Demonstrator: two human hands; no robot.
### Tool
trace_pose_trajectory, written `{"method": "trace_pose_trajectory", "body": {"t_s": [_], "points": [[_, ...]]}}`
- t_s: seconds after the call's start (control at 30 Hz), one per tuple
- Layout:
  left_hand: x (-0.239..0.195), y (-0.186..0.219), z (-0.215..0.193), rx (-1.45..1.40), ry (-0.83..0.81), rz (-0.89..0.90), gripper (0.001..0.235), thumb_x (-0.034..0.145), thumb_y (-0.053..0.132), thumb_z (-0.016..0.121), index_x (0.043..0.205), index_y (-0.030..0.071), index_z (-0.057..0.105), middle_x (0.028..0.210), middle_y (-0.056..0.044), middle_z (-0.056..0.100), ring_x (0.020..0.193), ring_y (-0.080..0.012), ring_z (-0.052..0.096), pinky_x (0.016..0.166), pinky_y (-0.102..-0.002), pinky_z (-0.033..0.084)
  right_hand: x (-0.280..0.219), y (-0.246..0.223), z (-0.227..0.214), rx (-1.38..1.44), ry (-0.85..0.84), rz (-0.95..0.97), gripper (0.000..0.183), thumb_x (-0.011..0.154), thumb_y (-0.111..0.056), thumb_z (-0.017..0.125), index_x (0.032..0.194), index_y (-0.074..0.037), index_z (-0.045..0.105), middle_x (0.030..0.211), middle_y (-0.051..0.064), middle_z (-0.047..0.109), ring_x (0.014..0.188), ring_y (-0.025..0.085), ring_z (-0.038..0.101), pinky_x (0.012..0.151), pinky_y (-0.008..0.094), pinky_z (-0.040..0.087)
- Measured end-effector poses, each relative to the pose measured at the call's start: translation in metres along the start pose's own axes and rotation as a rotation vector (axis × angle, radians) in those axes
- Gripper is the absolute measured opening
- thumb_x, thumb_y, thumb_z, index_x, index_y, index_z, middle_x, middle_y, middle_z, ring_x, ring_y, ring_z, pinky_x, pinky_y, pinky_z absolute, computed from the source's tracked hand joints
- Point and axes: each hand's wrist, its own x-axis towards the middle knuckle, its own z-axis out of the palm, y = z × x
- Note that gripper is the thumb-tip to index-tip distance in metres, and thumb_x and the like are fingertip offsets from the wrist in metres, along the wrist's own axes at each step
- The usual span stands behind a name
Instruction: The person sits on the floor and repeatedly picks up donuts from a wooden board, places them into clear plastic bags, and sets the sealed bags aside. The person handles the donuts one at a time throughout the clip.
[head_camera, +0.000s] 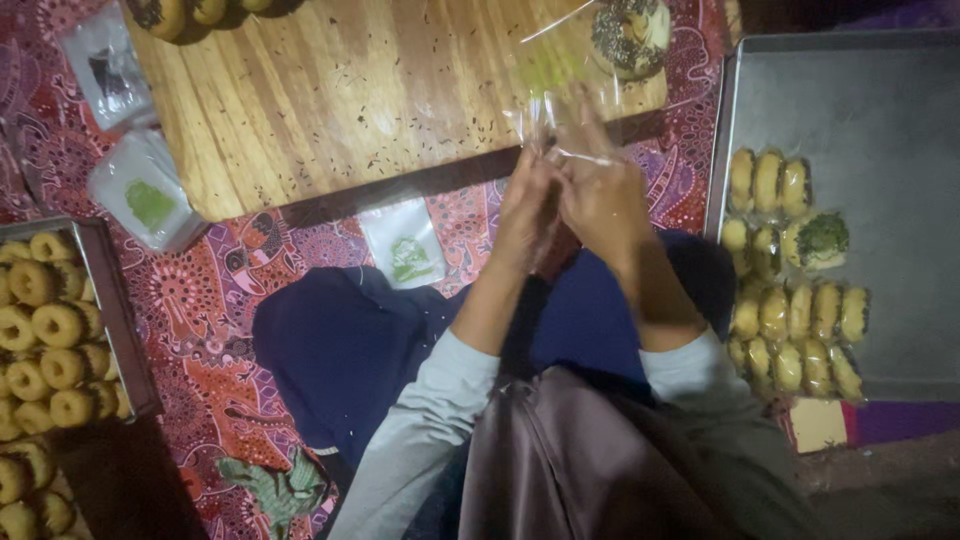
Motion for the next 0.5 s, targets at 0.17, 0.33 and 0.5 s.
{"method": "trace_pose_trajectory", "body": {"t_s": [0.17,0.33,0.5], "points": [[0.041,0.020,-0.047,-0.438,-0.135,0.073,0.080,0.101,0.032,0.068,0.164,0.028,0.019,0.161,-0.020,0.038,0.145,-0.0412,0.045,0.114,-0.056,0.051,0.006,-0.010,-0.008,0.099,-0.195,-0.154,0.078,0.084,-0.042,0.074,0.154,-0.017,0.049,0.160,0.032,0.026,0.101,0.038,0.073,0.084,0.041,0.061],[0.067,0.007,-0.049,-0.226,0.044,0.063,0.074,0.104,0.006,0.069,0.161,0.008,0.021,0.139,-0.018,0.044,0.124,-0.0334,0.051,0.114,-0.054,0.045,0.024,0.003,-0.015,0.075,-0.264,-0.294,0.050,0.106,-0.026,0.065,0.153,-0.024,0.049,0.152,0.018,0.048,0.110,0.033,0.076,0.101,0.044,0.058],[0.045,-0.019,-0.020,0.136,0.130,-0.003,0.095,0.097,0.009,0.072,0.168,0.014,0.009,0.156,-0.023,0.042,0.139,-0.0364,0.050,0.118,-0.052,0.045,0.033,0.020,-0.007,0.022,-0.397,0.214,0.037,0.109,-0.020,0.053,0.146,-0.021,0.057,0.147,0.017,0.058,0.095,0.032,0.074,0.082,0.041,0.062]]}}
